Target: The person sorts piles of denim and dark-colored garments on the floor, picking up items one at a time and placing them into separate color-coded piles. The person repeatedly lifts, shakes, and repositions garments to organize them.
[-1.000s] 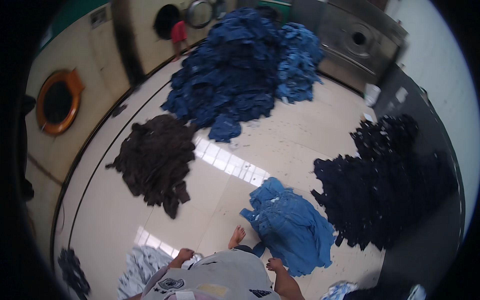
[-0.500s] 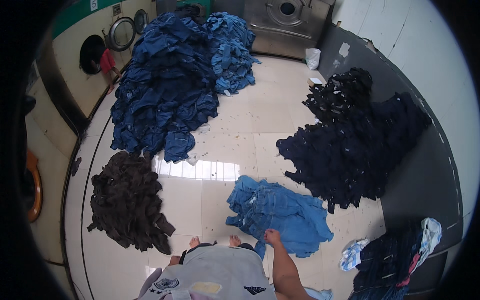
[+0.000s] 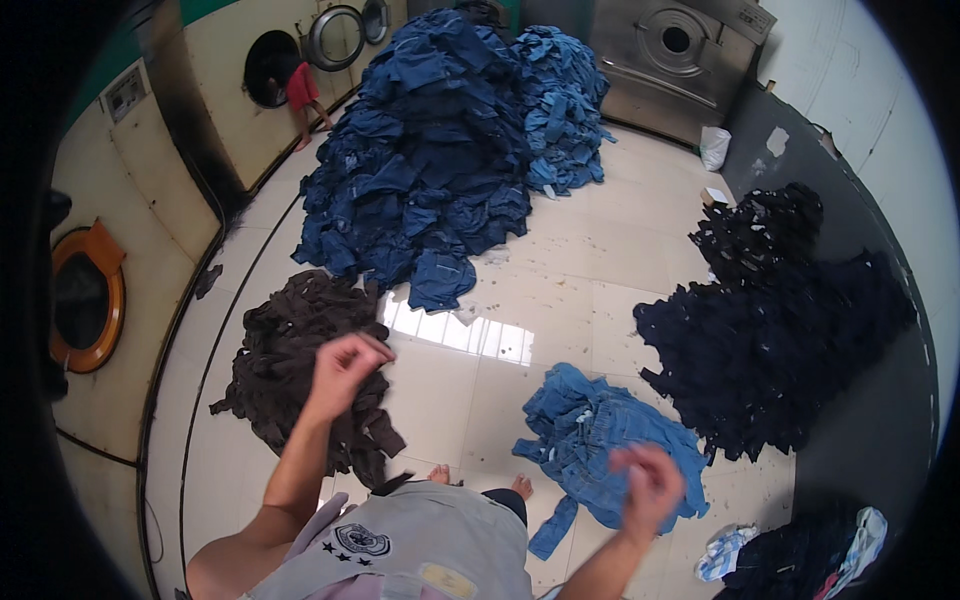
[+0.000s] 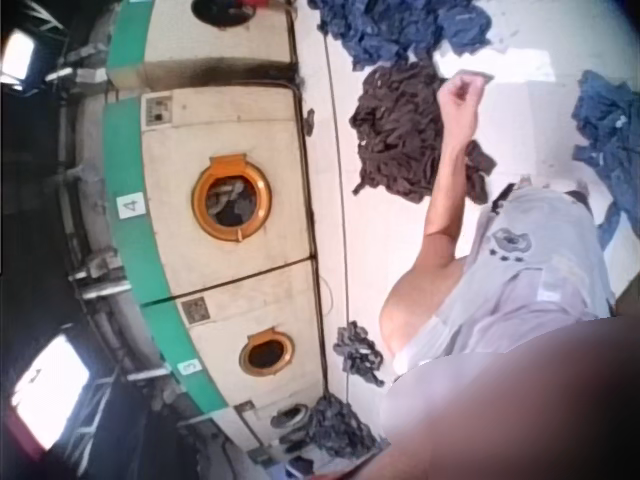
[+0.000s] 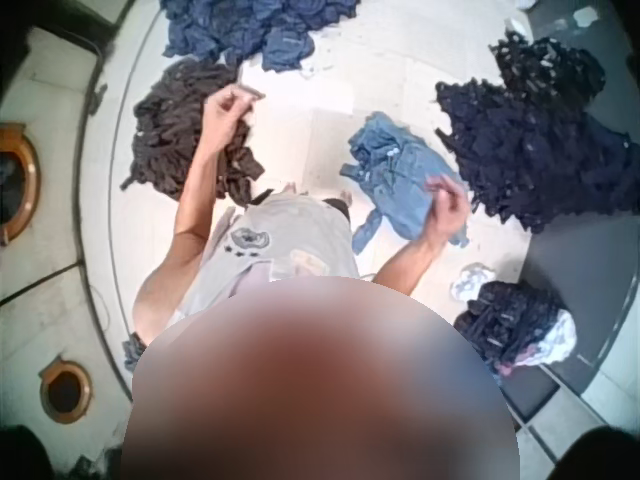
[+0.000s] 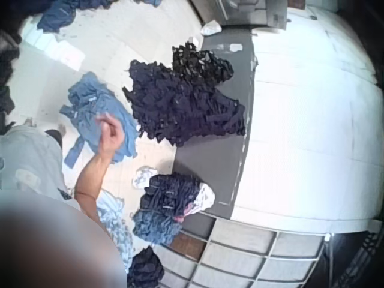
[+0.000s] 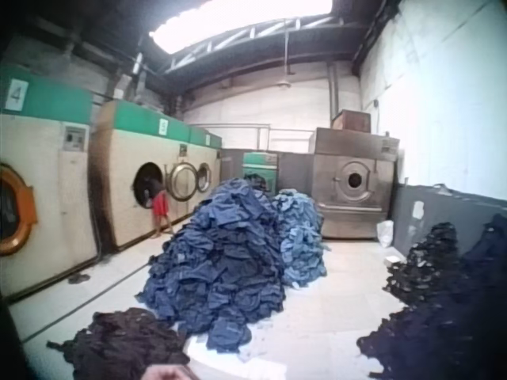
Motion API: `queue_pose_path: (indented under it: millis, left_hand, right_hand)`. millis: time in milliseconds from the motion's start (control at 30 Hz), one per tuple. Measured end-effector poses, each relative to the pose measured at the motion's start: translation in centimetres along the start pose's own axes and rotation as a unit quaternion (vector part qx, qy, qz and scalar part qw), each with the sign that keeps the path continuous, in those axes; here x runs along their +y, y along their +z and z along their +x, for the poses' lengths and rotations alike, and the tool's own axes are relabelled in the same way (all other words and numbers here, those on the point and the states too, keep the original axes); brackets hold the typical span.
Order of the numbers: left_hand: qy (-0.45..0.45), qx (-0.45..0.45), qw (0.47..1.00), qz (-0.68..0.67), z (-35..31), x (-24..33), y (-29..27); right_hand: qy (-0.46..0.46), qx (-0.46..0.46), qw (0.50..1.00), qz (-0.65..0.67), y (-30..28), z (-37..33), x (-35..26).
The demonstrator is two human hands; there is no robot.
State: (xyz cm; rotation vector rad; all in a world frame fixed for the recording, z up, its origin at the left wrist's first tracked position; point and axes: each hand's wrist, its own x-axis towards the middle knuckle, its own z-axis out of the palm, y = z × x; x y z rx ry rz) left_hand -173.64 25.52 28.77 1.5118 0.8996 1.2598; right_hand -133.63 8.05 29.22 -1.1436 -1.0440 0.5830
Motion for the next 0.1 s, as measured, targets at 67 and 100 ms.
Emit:
queue_pose_path:
  millis: [67, 100]
  left_hand:
    - [0.167, 0.029, 0.984, -0.052, 1.1, 8.3, -1.7]
    - [0.263, 0.053, 0.96, -0.074, 0.9, 11.9, -2.5]
  right_hand:
    - [-0.203, -0.046, 0.978, 0.03, -2.8, -0.5, -7.8]
    - [-0.215, -0.054, 0.974, 0.048, -4.0, -3.3, -12.2]
